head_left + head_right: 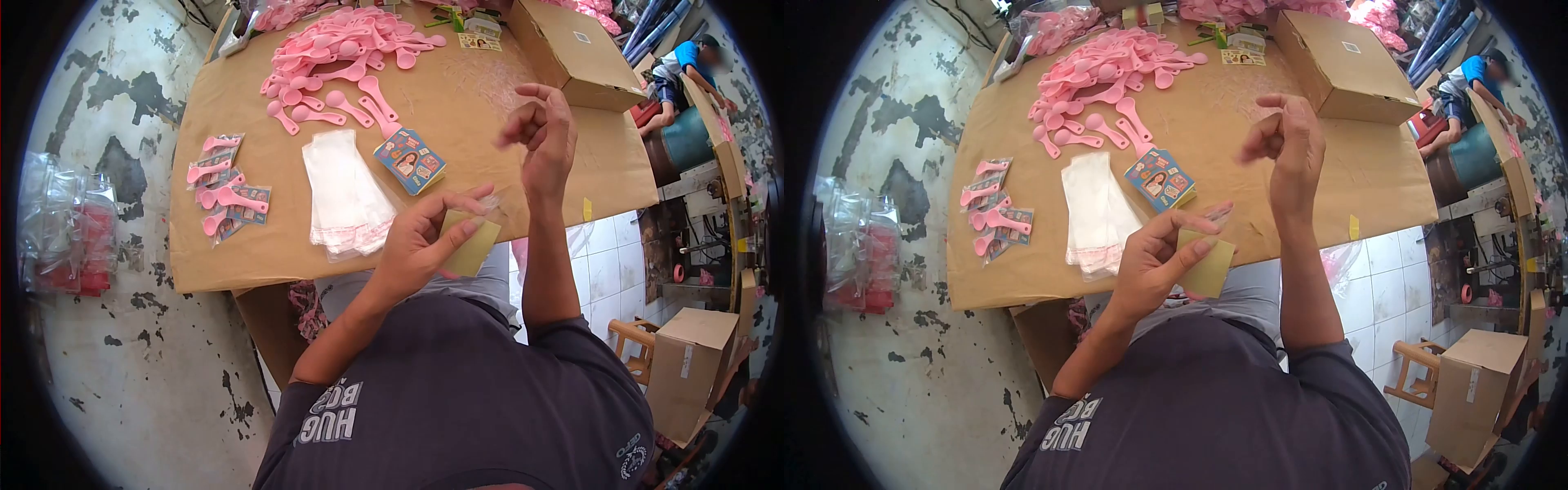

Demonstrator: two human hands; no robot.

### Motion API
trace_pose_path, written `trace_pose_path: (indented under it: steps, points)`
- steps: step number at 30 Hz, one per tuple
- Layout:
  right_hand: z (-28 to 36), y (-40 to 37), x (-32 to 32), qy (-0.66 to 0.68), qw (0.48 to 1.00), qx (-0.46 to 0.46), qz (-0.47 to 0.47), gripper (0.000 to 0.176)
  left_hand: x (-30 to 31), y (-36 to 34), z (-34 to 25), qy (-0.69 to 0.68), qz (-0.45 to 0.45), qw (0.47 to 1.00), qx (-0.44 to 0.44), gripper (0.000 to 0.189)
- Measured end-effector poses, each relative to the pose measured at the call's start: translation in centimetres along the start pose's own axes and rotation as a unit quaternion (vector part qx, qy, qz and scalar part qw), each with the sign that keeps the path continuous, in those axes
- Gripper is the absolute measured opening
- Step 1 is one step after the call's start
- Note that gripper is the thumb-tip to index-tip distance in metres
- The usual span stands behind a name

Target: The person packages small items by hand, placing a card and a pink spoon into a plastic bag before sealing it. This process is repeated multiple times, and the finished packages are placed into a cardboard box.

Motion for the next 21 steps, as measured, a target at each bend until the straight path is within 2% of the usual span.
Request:
trace_pose_path:
  steps: [1, 2, 3, 4, 5, 6, 8, 11, 13, 15, 17, 21]
  points:
    - [-0.4, 0.3, 0.5, -0.001, 1.000, 0.000, -0.001, 0.042, 0.1, 0.1, 0.2, 0.016, -0.001, 0.999, -0.036, 0.022]
    - [-0.5, 0.8, 1.3, -0.082, 0.993, 0.081, 0.040, 0.050, 0.3, -0.1, 0.4, 0.014, 0.000, 0.999, -0.035, 0.022]
    - [0.2, 1.0, 1.0, -0.162, 0.970, 0.160, 0.081, 0.059, 0.7, -0.4, 0.4, -0.011, -0.020, 1.000, 0.010, 0.022]
    - [0.6, 0.9, 1.1, -0.163, 0.970, 0.158, 0.082, 0.059, 0.9, -0.6, 0.5, -0.036, -0.040, 0.997, 0.056, 0.022]
    - [0.7, 0.9, 1.6, -0.052, 0.996, 0.071, 0.020, 0.061, 0.9, -0.7, 0.4, -0.037, -0.039, 0.997, 0.057, 0.022]
    - [0.6, 0.7, 1.8, 0.061, 0.997, -0.017, -0.042, 0.064, 1.0, -0.7, 0.3, -0.051, -0.047, 0.996, 0.055, 0.022]
    - [0.1, 0.2, 2.6, 0.051, 0.997, -0.019, -0.057, 0.063, 1.1, -0.6, 0.3, -0.065, -0.056, 0.995, 0.053, 0.022]
    - [-0.5, -0.6, 2.1, 0.077, 0.995, -0.006, -0.068, 0.061, 0.6, 0.0, 0.7, -0.057, -0.010, 0.997, 0.050, 0.021]
    - [-0.6, -1.2, 1.0, 0.110, 0.992, 0.007, -0.066, 0.060, -0.5, 0.7, 0.9, -0.032, 0.045, 0.998, -0.031, 0.020]
    - [-0.8, -1.5, -0.1, 0.148, 0.986, 0.002, -0.083, 0.059, -0.8, 0.9, 1.0, -0.032, 0.069, 0.997, -0.012, 0.018]
    - [-0.8, -1.9, -0.7, 0.185, 0.980, -0.016, -0.069, 0.060, -1.5, 1.1, 1.0, 0.040, 0.114, 0.991, -0.061, 0.017]
    - [-0.3, -2.3, -1.7, 0.294, 0.951, -0.075, -0.059, 0.064, -1.7, 1.3, 1.7, 0.014, 0.138, 0.990, -0.010, 0.016]
Point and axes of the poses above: each hand's wrist, its own y-axis towards the middle knuckle, its own x-axis out of the back of the hand, z = x × y, the point moved 4 cm from there along y, towards the middle knuckle, and after that the axes turned 14 degrees about x, right-handed, at the moved point
